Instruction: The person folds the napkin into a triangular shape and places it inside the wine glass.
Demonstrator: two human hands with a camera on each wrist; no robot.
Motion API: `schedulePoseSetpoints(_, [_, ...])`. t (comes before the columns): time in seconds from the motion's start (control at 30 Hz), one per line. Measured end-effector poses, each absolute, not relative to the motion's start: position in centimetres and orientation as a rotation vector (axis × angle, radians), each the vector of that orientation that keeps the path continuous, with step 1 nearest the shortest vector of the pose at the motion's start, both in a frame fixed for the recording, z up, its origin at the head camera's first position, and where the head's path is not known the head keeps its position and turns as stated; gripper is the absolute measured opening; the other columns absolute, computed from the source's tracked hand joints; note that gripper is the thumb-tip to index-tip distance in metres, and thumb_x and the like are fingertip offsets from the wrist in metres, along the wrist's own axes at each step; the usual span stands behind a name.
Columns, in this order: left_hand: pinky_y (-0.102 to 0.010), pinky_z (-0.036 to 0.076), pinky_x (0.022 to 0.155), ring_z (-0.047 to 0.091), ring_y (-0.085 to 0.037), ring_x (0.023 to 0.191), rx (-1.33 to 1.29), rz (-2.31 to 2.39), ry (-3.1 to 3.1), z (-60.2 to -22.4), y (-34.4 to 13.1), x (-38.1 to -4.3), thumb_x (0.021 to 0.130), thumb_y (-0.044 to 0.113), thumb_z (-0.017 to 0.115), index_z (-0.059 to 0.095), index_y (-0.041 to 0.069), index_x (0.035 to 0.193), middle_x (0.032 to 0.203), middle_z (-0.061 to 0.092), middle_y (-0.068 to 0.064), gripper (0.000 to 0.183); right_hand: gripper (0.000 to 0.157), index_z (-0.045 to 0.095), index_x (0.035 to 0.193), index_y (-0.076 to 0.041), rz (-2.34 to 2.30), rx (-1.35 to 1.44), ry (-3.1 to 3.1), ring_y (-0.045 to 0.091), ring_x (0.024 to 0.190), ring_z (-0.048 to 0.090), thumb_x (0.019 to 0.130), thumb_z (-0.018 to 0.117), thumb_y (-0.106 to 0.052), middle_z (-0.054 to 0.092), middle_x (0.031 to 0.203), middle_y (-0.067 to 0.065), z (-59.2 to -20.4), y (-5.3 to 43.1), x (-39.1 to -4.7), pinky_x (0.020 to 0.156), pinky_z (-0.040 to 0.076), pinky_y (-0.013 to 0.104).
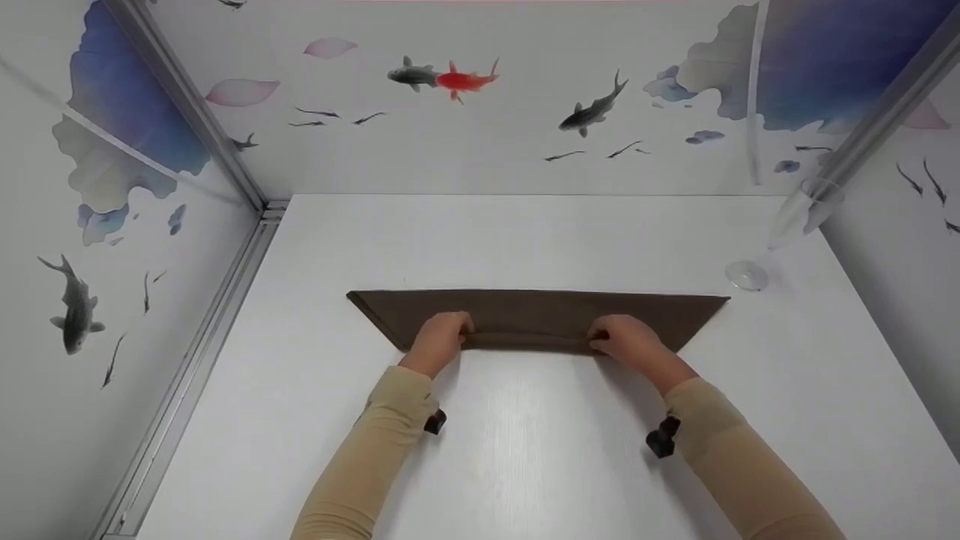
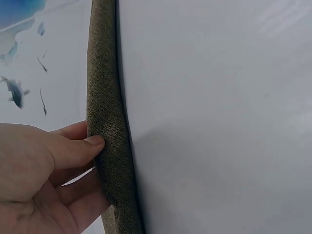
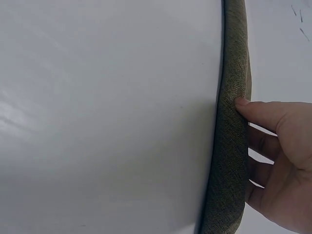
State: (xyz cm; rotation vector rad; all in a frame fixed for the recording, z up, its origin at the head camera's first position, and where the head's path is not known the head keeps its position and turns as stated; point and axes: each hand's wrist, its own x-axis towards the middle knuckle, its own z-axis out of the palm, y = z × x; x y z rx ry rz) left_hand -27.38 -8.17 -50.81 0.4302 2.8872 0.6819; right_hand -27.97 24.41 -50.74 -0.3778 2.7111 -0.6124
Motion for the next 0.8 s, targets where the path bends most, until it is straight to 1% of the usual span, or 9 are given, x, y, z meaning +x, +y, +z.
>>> schedulePoseSetpoints(0.17, [-0.034,0.051,0.085,0.060,-0.023,0.097,0.339,0.680,2.911,-51.1,-8.1,-27.7,0.092,0.000,0.066,0.071,0.005,0.101,0.098,0.063,-0.007,0.011,0.014,0.070,0.105,-0.003,-0.602,-0.307,2.737,0.028,0.097,0.061,0.092,0.068,-0.009,0.066,0.104,0.011,-50.9,24.1,-28.0,0.084,0.050,0.045])
schedulePoseSetpoints(0.33, [-0.034,0.051,0.082,0.060,-0.022,0.093,0.320,0.660,2.938,-51.4,-7.8,-27.9,0.091,0.001,0.068,0.067,0.005,0.099,0.096,0.062,-0.007,0.009,0.012,0.071,0.102,-0.005,-0.607,-0.292,2.792,0.028,0.095,0.060,0.090,0.070,-0.007,0.064,0.101,0.010,-51.1,24.0,-27.8,0.083,0.050,0.045])
schedulePoseSetpoints(0.47, [-0.034,0.051,0.079,0.060,-0.021,0.090,0.312,0.602,2.948,-51.5,-7.4,-28.0,0.090,0.002,0.069,0.066,0.005,0.096,0.093,0.062,-0.006,0.007,0.012,0.072,0.098,-0.003,-0.564,-0.406,2.874,0.027,0.091,0.061,0.086,0.072,0.001,0.060,0.093,0.007,-51.2,23.5,-27.6,0.080,0.052,0.042])
schedulePoseSetpoints(0.53, [-0.033,0.052,0.078,0.061,-0.021,0.089,0.318,0.539,2.970,-51.5,-7.2,-28.0,0.089,0.002,0.070,0.068,0.004,0.095,0.092,0.063,-0.007,0.007,0.013,0.074,0.095,-0.002,-0.516,-0.482,2.922,0.027,0.087,0.060,0.084,0.072,0.004,0.057,0.087,0.007,-51.2,23.3,-27.5,0.078,0.052,0.041])
schedulePoseSetpoints(0.6, [-0.033,0.053,0.076,0.063,-0.021,0.087,0.335,0.468,3.002,-51.5,-7.0,-28.1,0.088,0.001,0.071,0.071,0.003,0.092,0.091,0.065,-0.007,0.005,0.014,0.075,0.094,-0.001,-0.466,-0.540,2.960,0.027,0.086,0.060,0.083,0.072,0.006,0.057,0.086,0.007,-51.3,23.2,-27.3,0.077,0.053,0.040])
schedulePoseSetpoints(0.67, [-0.032,0.053,0.074,0.064,-0.021,0.085,0.350,0.408,3.028,-51.6,-6.9,-28.1,0.087,0.000,0.071,0.073,0.003,0.088,0.088,0.067,-0.007,0.004,0.014,0.076,0.094,-0.001,-0.420,-0.576,2.987,0.028,0.088,0.061,0.084,0.070,0.007,0.061,0.089,0.010,-51.3,23.1,-27.0,0.079,0.053,0.040])
schedulePoseSetpoints(0.73, [-0.032,0.053,0.072,0.064,-0.020,0.084,0.364,0.386,3.037,-51.6,-6.8,-28.0,0.087,-0.002,0.070,0.074,0.003,0.084,0.086,0.068,-0.007,0.007,0.015,0.077,0.095,-0.001,-0.368,-0.613,2.995,0.030,0.092,0.062,0.084,0.069,0.008,0.063,0.094,0.013,-51.3,23.1,-26.8,0.081,0.053,0.041])
schedulePoseSetpoints(0.8, [-0.033,0.053,0.071,0.064,-0.020,0.083,0.388,0.380,3.038,-51.6,-6.9,-28.0,0.087,-0.004,0.069,0.073,0.003,0.081,0.084,0.068,-0.007,0.010,0.016,0.077,0.095,-0.001,-0.323,-0.641,2.992,0.030,0.092,0.062,0.085,0.068,0.007,0.063,0.095,0.013,-51.2,23.1,-26.5,0.081,0.053,0.041])
